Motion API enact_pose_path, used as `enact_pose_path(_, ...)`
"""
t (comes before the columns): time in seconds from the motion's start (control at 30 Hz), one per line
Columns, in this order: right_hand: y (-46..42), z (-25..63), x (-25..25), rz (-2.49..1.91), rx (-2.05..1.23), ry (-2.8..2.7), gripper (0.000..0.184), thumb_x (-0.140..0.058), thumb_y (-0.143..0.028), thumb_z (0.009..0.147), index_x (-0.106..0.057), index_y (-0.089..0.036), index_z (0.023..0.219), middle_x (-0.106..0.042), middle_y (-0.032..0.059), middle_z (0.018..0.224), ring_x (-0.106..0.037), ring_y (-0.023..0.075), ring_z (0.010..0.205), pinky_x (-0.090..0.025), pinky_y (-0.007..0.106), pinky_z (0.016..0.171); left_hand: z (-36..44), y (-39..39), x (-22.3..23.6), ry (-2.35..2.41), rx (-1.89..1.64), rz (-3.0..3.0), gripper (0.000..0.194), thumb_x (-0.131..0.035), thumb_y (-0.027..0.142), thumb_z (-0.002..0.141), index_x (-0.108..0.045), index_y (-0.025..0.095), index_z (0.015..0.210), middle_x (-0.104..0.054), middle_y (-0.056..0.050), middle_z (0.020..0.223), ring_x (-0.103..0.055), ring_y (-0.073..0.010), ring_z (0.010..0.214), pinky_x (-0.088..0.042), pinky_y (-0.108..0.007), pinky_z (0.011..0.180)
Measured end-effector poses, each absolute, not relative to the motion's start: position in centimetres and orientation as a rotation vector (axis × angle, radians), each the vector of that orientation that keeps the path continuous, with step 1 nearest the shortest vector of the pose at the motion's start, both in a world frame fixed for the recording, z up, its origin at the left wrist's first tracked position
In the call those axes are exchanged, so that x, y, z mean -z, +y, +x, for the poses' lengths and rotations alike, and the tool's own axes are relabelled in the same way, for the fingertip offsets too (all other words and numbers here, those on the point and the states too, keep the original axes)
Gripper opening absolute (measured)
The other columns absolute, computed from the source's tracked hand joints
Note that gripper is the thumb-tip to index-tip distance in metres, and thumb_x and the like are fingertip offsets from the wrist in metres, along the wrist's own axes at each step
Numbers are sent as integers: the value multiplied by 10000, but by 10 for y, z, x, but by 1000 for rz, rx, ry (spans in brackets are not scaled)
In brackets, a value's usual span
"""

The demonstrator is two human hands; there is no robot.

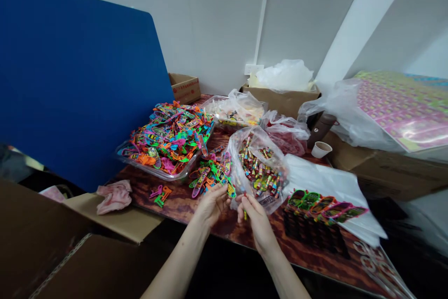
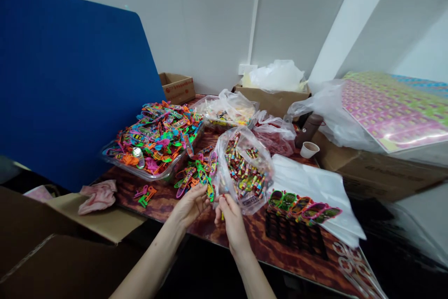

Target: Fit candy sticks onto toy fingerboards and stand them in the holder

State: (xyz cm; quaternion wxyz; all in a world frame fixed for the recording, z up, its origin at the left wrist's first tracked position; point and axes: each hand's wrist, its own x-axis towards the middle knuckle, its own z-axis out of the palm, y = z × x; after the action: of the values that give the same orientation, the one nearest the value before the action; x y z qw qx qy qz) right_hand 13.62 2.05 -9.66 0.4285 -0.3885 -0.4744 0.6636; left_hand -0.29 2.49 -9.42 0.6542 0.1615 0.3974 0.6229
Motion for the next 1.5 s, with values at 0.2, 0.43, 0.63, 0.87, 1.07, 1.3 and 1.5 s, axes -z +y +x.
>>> enact_pose_path(0.2, 25, 139, 95, -1054, -1400, -1319, 369, -599, -518, 823, -476, -193, 700, -392, -65, 553, -346, 82, 484, -301, 207, 453, 12, 16, 88, 857, -1433, 361, 345, -866, 227, 575, -582, 134, 747, -630, 7, 680, -585, -87, 565, -486, -198, 546)
enact_pose_path(0.43, 22, 149, 87, -1066, -1164, -1536, 281, -514, -442, 888, -577, -177, 820, -612, 28, 821, -563, 173, 797, -439, 254, 700, 36, 7, 80, 909, -1349, 570, 323, -782, 373, 701, -672, 100, 836, -668, -47, 779, -610, -111, 688, -472, -209, 645)
enact_pose_path(0.63, 12, 165, 75, -1197, -1115, -1580, 260, -439, -441, 937, -518, -202, 1001, -601, 8, 843, -553, 149, 744, -418, 237, 675, 27, 10, 76, 1032, -1353, 494, 459, -777, 496, 659, -673, 76, 813, -554, 13, 577, -482, -56, 475, -364, -174, 476)
enact_pose_path(0.87, -5, 162, 59, -1054, -1183, -1698, 206, -411, -366, 967, -539, -209, 929, -637, 11, 871, -590, 151, 793, -421, 233, 751, 22, 3, 67, 731, -1258, 408, 407, -771, 460, 689, -635, 86, 774, -492, 26, 584, -449, -50, 476, -318, -167, 440)
enact_pose_path(1.07, -10, 161, 56, -1072, -1129, -1680, 181, -441, -349, 958, -554, -212, 923, -664, 16, 893, -606, 144, 769, -429, 215, 721, 27, 0, 65, 666, -1221, 364, 397, -770, 423, 707, -655, 65, 831, -478, 29, 599, -425, -34, 477, -305, -147, 440)
enact_pose_path(1.3, -12, 162, 56, -1062, -1120, -1686, 191, -424, -345, 963, -548, -208, 917, -667, 28, 894, -620, 150, 783, -443, 227, 735, 30, -2, 62, 681, -1221, 374, 341, -771, 389, 708, -661, 78, 794, -471, 32, 579, -428, -36, 465, -294, -149, 433)
enact_pose_path(1.5, -15, 162, 56, -1171, -1019, -1744, 209, -426, -354, 949, -523, -203, 843, -622, 9, 772, -580, 144, 686, -403, 235, 657, 28, -4, 64, 820, -1231, 559, 336, -762, 406, 716, -649, 90, 699, -501, 24, 527, -419, -35, 433, -287, -164, 439)
